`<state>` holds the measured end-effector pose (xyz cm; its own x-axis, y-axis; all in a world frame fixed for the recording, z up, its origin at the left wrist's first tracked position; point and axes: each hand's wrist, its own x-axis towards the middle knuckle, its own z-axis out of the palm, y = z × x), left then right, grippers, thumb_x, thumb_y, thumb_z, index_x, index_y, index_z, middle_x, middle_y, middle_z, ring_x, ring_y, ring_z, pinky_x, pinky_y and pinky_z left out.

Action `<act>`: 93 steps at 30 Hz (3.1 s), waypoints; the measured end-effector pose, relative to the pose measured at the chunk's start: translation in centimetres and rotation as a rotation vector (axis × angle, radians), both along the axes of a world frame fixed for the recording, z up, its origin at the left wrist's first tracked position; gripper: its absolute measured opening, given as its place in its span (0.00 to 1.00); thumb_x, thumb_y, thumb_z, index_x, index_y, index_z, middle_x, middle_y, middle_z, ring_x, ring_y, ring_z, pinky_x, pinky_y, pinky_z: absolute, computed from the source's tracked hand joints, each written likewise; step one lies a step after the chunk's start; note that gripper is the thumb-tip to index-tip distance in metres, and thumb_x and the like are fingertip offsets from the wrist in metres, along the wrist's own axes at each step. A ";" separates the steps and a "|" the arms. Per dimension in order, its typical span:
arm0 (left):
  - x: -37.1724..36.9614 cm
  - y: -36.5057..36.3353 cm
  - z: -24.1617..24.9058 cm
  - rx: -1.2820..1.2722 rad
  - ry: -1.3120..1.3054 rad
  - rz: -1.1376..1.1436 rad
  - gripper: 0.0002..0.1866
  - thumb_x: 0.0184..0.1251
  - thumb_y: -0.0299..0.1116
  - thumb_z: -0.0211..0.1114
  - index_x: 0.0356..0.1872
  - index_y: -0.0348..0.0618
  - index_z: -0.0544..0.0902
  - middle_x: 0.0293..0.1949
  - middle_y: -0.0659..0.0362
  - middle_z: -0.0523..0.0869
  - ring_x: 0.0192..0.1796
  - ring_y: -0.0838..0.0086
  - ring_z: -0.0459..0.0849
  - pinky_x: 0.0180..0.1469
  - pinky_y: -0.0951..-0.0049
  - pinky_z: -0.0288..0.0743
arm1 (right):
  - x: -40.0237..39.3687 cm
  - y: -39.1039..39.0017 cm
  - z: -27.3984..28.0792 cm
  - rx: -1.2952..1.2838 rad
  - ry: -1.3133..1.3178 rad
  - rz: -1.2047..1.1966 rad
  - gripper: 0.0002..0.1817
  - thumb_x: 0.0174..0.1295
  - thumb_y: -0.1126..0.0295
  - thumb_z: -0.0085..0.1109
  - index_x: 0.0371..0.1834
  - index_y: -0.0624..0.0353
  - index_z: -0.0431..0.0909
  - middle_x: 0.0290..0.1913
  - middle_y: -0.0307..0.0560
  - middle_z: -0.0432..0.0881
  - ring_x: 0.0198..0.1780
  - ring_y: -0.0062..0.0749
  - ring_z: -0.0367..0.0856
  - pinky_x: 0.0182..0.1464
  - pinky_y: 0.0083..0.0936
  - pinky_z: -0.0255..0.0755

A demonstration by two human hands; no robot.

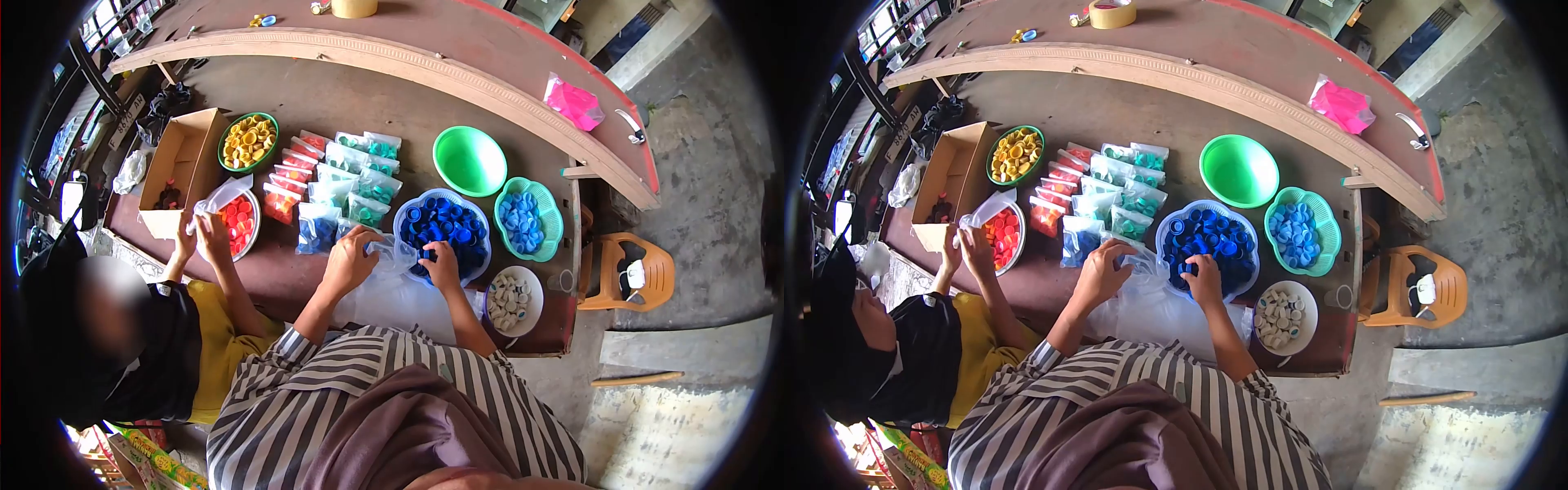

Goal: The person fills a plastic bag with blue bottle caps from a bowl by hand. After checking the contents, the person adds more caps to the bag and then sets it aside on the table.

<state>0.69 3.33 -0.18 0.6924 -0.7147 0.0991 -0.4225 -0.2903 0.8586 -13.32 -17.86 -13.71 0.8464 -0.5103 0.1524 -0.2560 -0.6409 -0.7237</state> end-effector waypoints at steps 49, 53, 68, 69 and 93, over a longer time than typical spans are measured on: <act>-2.3 -2.7 1.2 -0.142 -0.002 -0.319 0.27 0.48 0.20 0.59 0.55 0.40 0.82 0.56 0.50 0.81 0.29 0.71 0.83 0.37 0.74 0.79 | -4.8 7.9 15.2 0.037 -0.381 -0.056 0.21 0.53 0.80 0.65 0.52 0.62 0.74 0.51 0.51 0.79 0.53 0.37 0.78 0.57 0.30 0.71; -2.4 -2.6 0.8 -0.100 0.083 -0.341 0.26 0.49 0.21 0.57 0.55 0.41 0.82 0.57 0.51 0.81 0.28 0.71 0.84 0.35 0.73 0.79 | -4.8 8.0 15.4 -0.026 -0.392 -0.067 0.22 0.51 0.81 0.66 0.50 0.60 0.74 0.50 0.50 0.80 0.52 0.43 0.78 0.55 0.34 0.71; -2.7 -0.9 -0.4 -0.002 0.152 -0.333 0.26 0.50 0.19 0.58 0.54 0.40 0.83 0.55 0.53 0.82 0.24 0.76 0.81 0.32 0.77 0.77 | -5.6 2.0 9.5 0.045 -0.247 -0.324 0.12 0.54 0.80 0.65 0.41 0.58 0.81 0.43 0.47 0.80 0.47 0.41 0.78 0.52 0.34 0.70; -2.4 -0.7 -0.4 -0.006 0.151 -0.317 0.26 0.49 0.18 0.58 0.54 0.40 0.83 0.55 0.54 0.83 0.24 0.77 0.81 0.31 0.77 0.76 | -5.6 1.1 7.9 -0.035 -0.170 -0.288 0.12 0.53 0.80 0.65 0.41 0.58 0.81 0.42 0.46 0.80 0.46 0.42 0.78 0.51 0.35 0.70; -0.4 -1.3 0.2 0.050 0.236 -0.255 0.24 0.51 0.19 0.59 0.53 0.40 0.83 0.53 0.56 0.84 0.26 0.78 0.76 0.33 0.77 0.73 | -0.1 1.0 1.9 -0.299 0.286 -0.046 0.18 0.52 0.61 0.70 0.47 0.43 0.84 0.45 0.38 0.78 0.49 0.40 0.75 0.50 0.39 0.68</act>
